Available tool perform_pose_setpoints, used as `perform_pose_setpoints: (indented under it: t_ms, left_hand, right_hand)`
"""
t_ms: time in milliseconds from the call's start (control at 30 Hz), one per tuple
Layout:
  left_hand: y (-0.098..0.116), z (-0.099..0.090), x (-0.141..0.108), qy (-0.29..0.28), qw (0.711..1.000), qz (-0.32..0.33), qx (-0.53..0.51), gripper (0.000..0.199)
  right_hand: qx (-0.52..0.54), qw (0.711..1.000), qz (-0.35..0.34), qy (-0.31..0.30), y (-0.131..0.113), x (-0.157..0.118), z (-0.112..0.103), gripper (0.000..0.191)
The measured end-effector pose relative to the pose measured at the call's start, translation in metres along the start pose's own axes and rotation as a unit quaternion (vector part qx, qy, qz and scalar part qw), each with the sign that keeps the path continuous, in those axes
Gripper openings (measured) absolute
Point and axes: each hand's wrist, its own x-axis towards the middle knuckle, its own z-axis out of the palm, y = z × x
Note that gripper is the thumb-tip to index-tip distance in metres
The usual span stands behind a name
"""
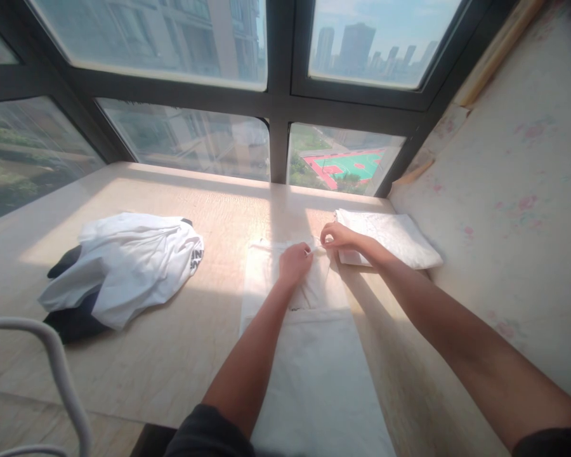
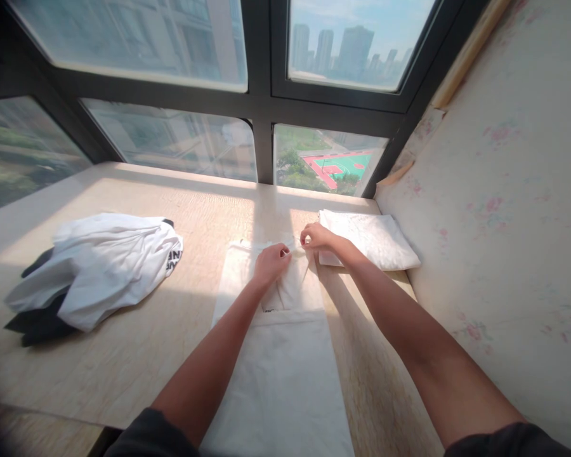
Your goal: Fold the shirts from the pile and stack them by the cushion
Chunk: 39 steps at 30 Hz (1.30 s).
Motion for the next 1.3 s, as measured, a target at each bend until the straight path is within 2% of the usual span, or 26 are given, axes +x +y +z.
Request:
perform_pose_setpoints:
  t_ms: [267, 533, 800, 900, 1067, 1200, 1300]
  left_hand:
    - [-0.01, -0.018, 0.0, 0.007, 0.999, -0.038, 0.014, 0.017]
    - [-0.016, -0.016, 0.001, 0.003, 0.998, -0.062, -0.006, 0.015]
    - [-0.026, -0.03, 0.007, -0.059, 0.994, -0.02, -0.091, 0.022]
    - [-0.031, -0.033, 0.01, -0.07, 0.994, -0.015, -0.085, 0.015]
    - [-0.033, -0.03, 0.011, -0.075, 0.995, -0.02, -0.061, 0.023]
    - [-0.031, -0.026, 0.01, -0.071, 0.996, -0.029, -0.041, 0.026]
    - [-0.031, -0.024, 0.009, -0.068, 0.997, -0.031, -0.035, 0.027]
  right_hand:
    - [0.039, 0.999, 0.024, -0.029, -0.009, -0.003, -0.01, 0.039]
    - [-0.024, 0.997, 0.077, -0.015, -0.011, 0.0, -0.002, 0.022]
    - [-0.086, 0.992, 0.096, 0.004, -0.018, 0.002, 0.009, 0.023]
    - [-0.099, 0.99, 0.095, 0.008, -0.018, 0.002, 0.011, 0.022]
    - [-0.114, 0.989, 0.091, 0.016, -0.02, 0.001, 0.012, 0.02]
    - [-0.117, 0.987, 0.1, 0.052, -0.034, -0.007, 0.011, 0.021]
    - [-0.114, 0.981, 0.116, 0.1, -0.061, -0.024, 0.019, 0.027]
